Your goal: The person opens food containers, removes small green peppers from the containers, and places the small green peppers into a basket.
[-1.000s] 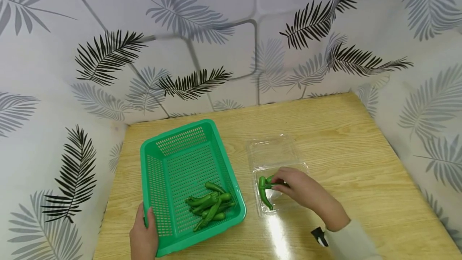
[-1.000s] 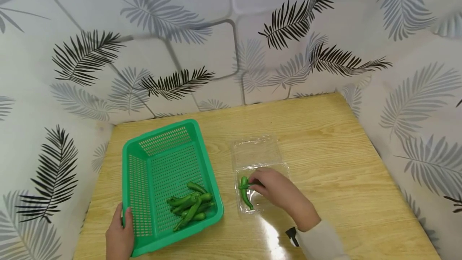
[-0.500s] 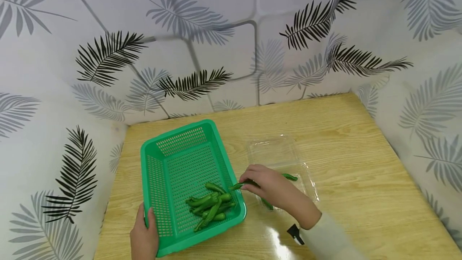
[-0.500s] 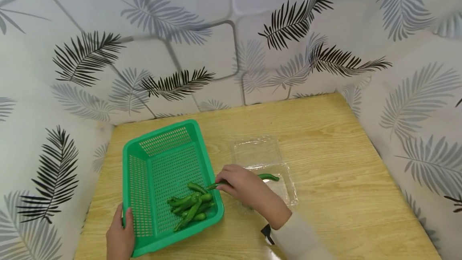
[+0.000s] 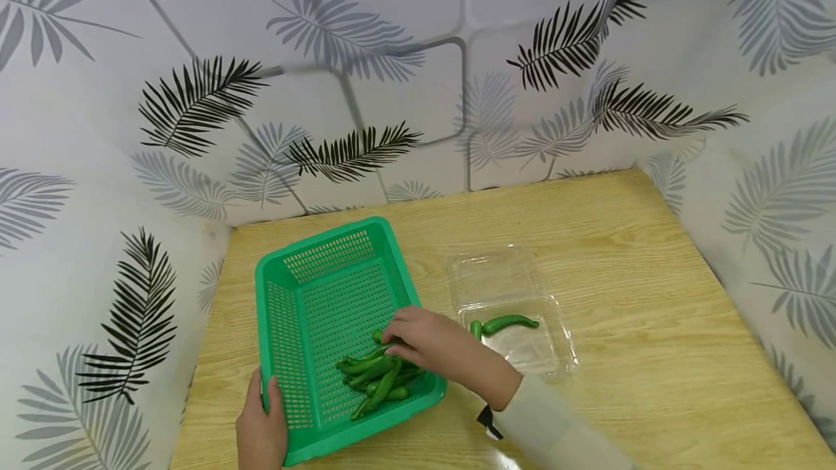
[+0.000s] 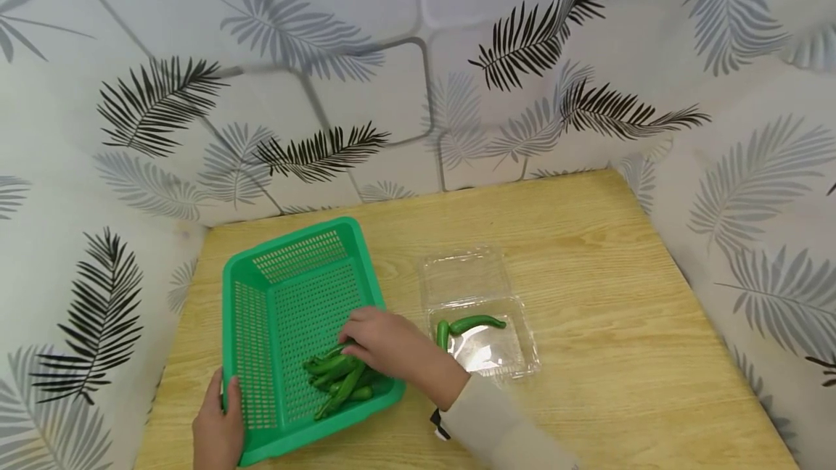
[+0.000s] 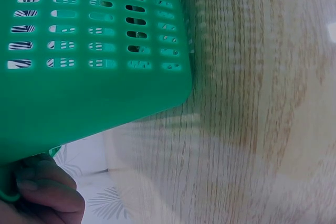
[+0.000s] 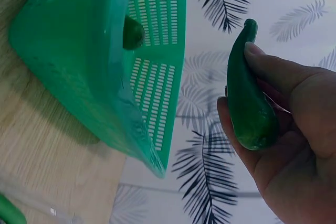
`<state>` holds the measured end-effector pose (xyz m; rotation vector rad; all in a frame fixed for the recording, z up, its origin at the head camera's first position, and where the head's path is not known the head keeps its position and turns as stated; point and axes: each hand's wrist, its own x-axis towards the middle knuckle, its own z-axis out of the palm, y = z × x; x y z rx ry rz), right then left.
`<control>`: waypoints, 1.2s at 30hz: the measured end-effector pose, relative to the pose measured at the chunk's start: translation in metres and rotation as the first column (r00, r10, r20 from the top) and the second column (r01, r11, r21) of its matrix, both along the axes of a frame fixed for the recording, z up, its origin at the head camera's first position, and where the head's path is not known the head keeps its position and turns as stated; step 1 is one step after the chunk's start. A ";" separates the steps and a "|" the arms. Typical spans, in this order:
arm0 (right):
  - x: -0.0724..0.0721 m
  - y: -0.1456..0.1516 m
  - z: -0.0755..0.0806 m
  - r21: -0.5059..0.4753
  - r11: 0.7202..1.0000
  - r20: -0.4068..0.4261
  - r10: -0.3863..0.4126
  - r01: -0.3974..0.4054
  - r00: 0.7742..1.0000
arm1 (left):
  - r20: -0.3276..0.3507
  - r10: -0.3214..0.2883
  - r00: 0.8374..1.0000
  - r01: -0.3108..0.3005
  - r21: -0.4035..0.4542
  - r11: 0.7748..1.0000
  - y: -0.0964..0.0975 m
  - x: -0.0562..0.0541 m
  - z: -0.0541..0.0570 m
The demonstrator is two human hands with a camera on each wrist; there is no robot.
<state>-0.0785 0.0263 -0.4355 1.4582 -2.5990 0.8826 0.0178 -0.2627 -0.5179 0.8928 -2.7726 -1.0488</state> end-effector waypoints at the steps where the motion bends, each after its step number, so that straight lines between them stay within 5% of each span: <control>1: 0.000 -0.004 -0.001 0.005 1.000 -0.002 0.003 -0.003 1.000 | 0.001 0.001 1.000 -0.001 0.002 1.000 0.000 0.000 0.000; 18: 0.013 -0.050 -0.020 0.173 0.985 -0.055 0.019 -0.009 0.998 | -0.006 0.000 1.000 0.000 0.001 1.000 0.001 0.000 0.000; 36: 0.016 -0.083 -0.064 0.274 0.962 -0.004 0.016 -0.014 1.000 | 0.000 -0.005 1.000 0.005 0.002 1.000 -0.001 0.001 0.000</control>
